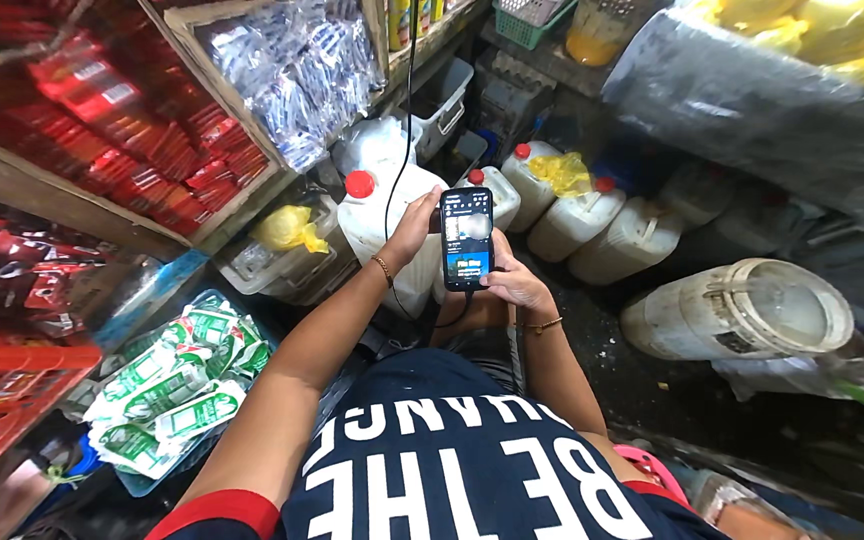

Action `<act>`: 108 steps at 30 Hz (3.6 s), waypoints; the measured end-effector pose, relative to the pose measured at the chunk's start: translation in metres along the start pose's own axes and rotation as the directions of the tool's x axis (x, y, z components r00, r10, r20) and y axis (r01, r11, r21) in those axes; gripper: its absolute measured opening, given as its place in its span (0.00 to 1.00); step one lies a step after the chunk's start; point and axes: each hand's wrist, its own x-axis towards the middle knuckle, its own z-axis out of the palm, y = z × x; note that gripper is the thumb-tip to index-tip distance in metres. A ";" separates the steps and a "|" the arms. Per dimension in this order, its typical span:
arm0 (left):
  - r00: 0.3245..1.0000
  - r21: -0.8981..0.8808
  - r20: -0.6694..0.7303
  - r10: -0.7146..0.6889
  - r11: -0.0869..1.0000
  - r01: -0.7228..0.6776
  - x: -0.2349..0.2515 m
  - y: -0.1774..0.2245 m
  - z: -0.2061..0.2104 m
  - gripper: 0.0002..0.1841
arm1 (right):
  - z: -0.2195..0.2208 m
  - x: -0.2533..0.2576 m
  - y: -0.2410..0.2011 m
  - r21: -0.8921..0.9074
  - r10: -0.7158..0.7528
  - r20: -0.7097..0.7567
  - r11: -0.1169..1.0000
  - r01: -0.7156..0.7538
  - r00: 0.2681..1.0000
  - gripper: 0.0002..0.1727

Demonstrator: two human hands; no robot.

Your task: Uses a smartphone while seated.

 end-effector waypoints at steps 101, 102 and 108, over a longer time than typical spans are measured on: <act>0.999 -0.030 0.019 0.045 0.999 -0.045 -0.004 -0.001 0.003 0.28 | 0.002 -0.002 0.000 0.039 0.027 -0.025 0.999 -0.026 0.999 0.37; 0.999 -0.031 0.017 0.044 0.999 -0.044 -0.004 0.000 0.003 0.28 | 0.002 -0.002 0.000 0.040 0.026 -0.025 0.999 -0.025 0.999 0.37; 0.999 -0.027 0.019 0.047 0.999 -0.046 -0.003 -0.002 0.002 0.28 | 0.003 -0.002 -0.001 0.032 0.035 -0.026 0.999 -0.034 0.999 0.40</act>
